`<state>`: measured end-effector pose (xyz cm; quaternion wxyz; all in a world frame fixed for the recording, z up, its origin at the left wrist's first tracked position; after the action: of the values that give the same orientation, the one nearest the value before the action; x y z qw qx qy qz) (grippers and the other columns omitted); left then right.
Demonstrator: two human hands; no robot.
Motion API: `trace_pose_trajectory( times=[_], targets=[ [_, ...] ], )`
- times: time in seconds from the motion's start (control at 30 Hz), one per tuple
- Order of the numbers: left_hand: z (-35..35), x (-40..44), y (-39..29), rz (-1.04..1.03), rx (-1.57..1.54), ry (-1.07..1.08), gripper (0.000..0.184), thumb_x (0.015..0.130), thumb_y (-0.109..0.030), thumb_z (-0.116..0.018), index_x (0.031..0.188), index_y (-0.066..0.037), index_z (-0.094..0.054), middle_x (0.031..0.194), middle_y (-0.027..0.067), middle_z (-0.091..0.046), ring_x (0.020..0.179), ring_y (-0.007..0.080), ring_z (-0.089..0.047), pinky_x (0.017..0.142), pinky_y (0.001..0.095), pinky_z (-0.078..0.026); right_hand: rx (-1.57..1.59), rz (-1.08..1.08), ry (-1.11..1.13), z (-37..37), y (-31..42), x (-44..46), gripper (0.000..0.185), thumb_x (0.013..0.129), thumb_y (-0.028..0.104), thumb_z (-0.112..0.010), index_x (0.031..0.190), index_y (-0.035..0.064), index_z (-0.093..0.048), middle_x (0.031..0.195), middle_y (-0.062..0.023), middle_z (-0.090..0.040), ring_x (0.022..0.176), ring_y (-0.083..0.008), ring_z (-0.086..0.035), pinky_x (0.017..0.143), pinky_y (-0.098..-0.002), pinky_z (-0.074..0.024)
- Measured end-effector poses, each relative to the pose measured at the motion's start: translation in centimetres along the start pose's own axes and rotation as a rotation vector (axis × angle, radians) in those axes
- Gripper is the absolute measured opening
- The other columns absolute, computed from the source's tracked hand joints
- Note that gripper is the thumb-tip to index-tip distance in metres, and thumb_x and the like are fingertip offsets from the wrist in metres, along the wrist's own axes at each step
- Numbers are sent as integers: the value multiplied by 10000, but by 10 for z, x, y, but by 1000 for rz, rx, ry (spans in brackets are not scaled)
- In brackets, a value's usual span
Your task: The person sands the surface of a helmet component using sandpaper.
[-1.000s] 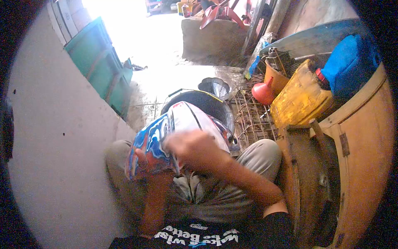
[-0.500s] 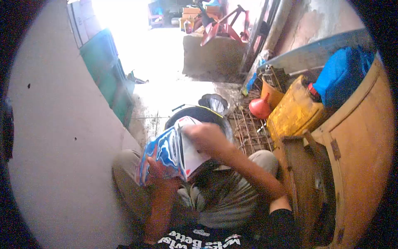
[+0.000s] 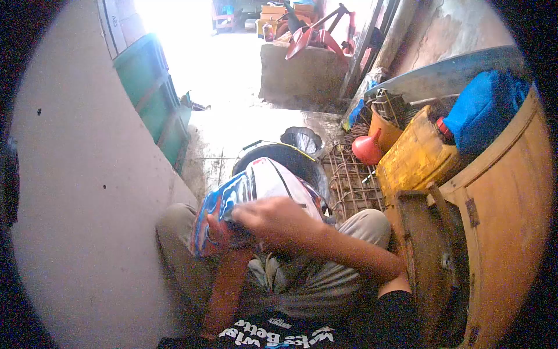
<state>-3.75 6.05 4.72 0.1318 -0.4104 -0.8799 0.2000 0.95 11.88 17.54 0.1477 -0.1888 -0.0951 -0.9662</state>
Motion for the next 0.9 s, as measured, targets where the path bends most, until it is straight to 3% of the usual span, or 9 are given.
trace_pose_trajectory(
  times=[0.1,0.17,0.3,0.5,0.57,0.63,0.83,0.87,0.9],
  targets=[
    [-7,-3,-7,-10,30,-42,1079,850,-821,-558,1592,-84,-292,1552,169,-456,1373,356,-517,1145,554,-431,-145,-346,90,-20,-88,-2,225,910,129,-615,1123,89,-678,932,-167,-738,837,-323,-749,722,-439,-597],
    [-11,0,-9,-34,35,-36,1089,836,-812,-591,1580,-70,-303,1535,184,-467,1369,364,-519,1139,561,-438,-82,-336,18,-25,-114,-5,236,904,122,-620,1131,89,-676,893,-177,-725,837,-337,-745,723,-438,-595],
    [3,6,-4,-86,0,-31,1083,814,-775,-671,1541,-45,-337,1475,214,-506,1326,379,-552,1107,560,-475,140,-6,-42,2,0,3,218,915,114,-596,1117,125,-680,967,-132,-746,841,-305,-754,747,-434,-602],
    [-20,0,-17,-88,28,-15,1112,817,-775,-664,1557,-28,-300,1488,219,-482,1342,384,-531,1126,554,-457,18,-350,52,-14,-109,4,299,911,130,-610,1192,108,-711,1014,-178,-740,882,-340,-736,757,-454,-592],
    [-13,2,-11,-87,-5,-9,1108,816,-770,-669,1557,-30,-306,1489,218,-482,1346,384,-526,1128,556,-451,85,-215,112,-16,-69,7,303,914,135,-614,1199,112,-718,1060,-158,-750,926,-319,-747,785,-433,-600],
    [0,2,-2,-61,-54,-12,1104,814,-766,-675,1557,-34,-313,1487,216,-486,1345,383,-525,1128,560,-443,78,-11,-44,-4,-4,6,232,922,122,-600,1135,95,-690,1110,-128,-761,978,-272,-760,815,-399,-609],
    [-25,3,-13,-55,119,73,1035,869,-843,-490,1582,-114,-319,1598,184,-392,1451,392,-414,1215,567,-321,57,-310,-101,-10,-89,11,231,910,164,-610,1096,56,-693,851,-218,-701,859,-372,-728,740,-458,-581],
    [-28,1,-15,-60,-27,5,1075,838,-768,-654,1563,-48,-322,1497,192,-495,1352,382,-524,1131,568,-439,3,-327,74,-21,-89,7,238,916,163,-607,1113,58,-691,899,-217,-714,879,-367,-732,758,-455,-585],
    [-24,3,-14,-62,-31,3,1070,839,-770,-651,1560,-49,-328,1496,191,-497,1351,382,-525,1128,566,-443,-57,-338,247,-21,-82,11,246,923,162,-603,1130,59,-689,947,-216,-726,900,-362,-735,776,-452,-589]
  ],
)
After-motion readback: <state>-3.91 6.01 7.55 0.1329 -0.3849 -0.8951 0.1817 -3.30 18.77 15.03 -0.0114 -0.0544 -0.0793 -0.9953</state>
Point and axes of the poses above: each hand's wrist, its own x-axis towards the middle knuckle, its own z-axis out of the back of the hand, y = z × x, the point moved 8 cm from there along x, towards the middle knuckle
